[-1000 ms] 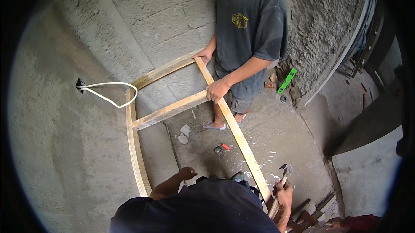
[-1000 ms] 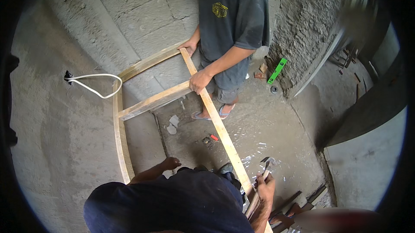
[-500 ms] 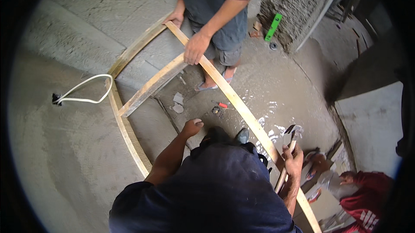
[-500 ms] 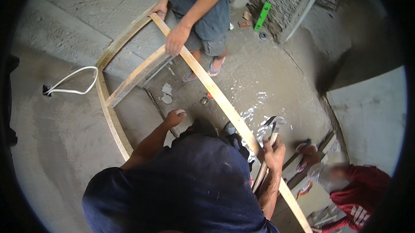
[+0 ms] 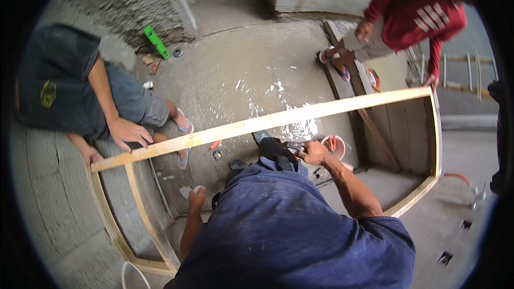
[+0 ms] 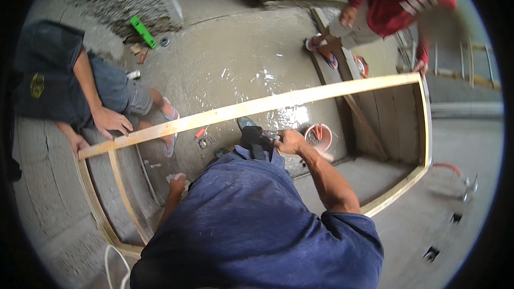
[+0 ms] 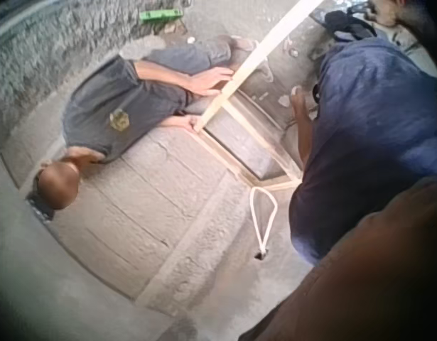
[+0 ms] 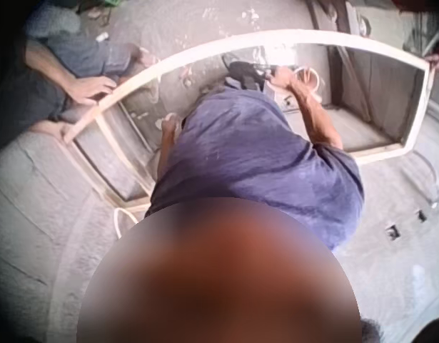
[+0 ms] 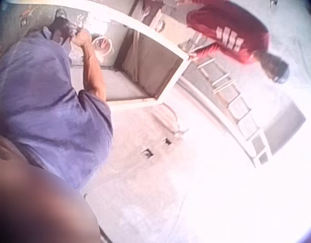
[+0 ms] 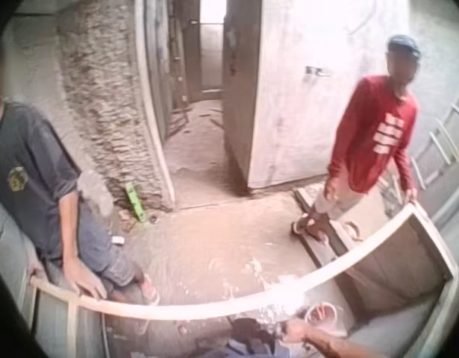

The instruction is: The person positions a curved wooden frame against a concrete wall and secures it by hammering nails along its length. A coworker assists by holding the frame steady. The person repeatedly retrieves nails from a bucket and drives them into the frame to fasten it to the wall.

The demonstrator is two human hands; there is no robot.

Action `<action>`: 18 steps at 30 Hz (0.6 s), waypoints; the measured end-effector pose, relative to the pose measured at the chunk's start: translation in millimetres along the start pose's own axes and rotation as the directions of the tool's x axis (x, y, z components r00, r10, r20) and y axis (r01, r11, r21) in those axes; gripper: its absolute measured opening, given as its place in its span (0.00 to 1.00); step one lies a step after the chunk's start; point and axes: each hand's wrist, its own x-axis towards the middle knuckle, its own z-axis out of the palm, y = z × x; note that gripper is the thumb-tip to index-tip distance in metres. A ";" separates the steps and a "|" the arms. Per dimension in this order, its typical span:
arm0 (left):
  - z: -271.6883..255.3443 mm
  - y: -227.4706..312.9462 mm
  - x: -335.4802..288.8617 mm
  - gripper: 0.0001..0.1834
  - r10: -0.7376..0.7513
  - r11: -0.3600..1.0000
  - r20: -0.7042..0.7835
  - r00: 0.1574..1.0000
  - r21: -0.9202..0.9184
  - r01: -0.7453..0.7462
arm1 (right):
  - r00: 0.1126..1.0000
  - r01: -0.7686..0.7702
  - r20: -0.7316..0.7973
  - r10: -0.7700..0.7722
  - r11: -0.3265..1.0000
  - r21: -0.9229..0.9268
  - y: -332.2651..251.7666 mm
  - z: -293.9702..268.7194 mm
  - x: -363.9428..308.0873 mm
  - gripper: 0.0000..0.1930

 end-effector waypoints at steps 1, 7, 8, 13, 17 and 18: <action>-10.7 4.6 9.6 0.24 -0.004 0.999 0.014 1.000 0.052 0.003 | 0.992 -0.121 -0.011 0.124 0.978 0.169 13.1 24.2 6.8 0.21; -46.5 83.5 40.5 0.15 0.072 0.972 0.036 0.997 0.220 -0.078 | 0.841 -0.382 -0.069 0.537 0.679 0.626 104.5 184.0 29.7 0.17; -40.6 100.2 40.2 0.13 0.125 0.967 0.061 0.990 0.218 -0.135 | 0.837 -0.404 0.018 0.547 0.596 0.694 121.2 201.8 32.6 0.17; -9.4 168.8 18.2 0.11 0.201 0.964 0.091 0.975 0.159 -0.214 | 0.769 -0.408 0.191 0.611 0.237 0.882 178.1 214.9 65.7 0.16; 71.5 202.7 25.9 0.13 0.166 0.946 0.178 0.970 0.248 -0.208 | 0.861 -0.057 -0.064 0.504 0.220 0.974 192.2 169.2 138.9 0.09; 93.9 206.9 32.0 0.15 0.170 0.931 0.211 0.963 0.286 -0.227 | 0.873 0.012 0.024 0.487 -0.069 0.998 191.3 159.7 162.4 0.09</action>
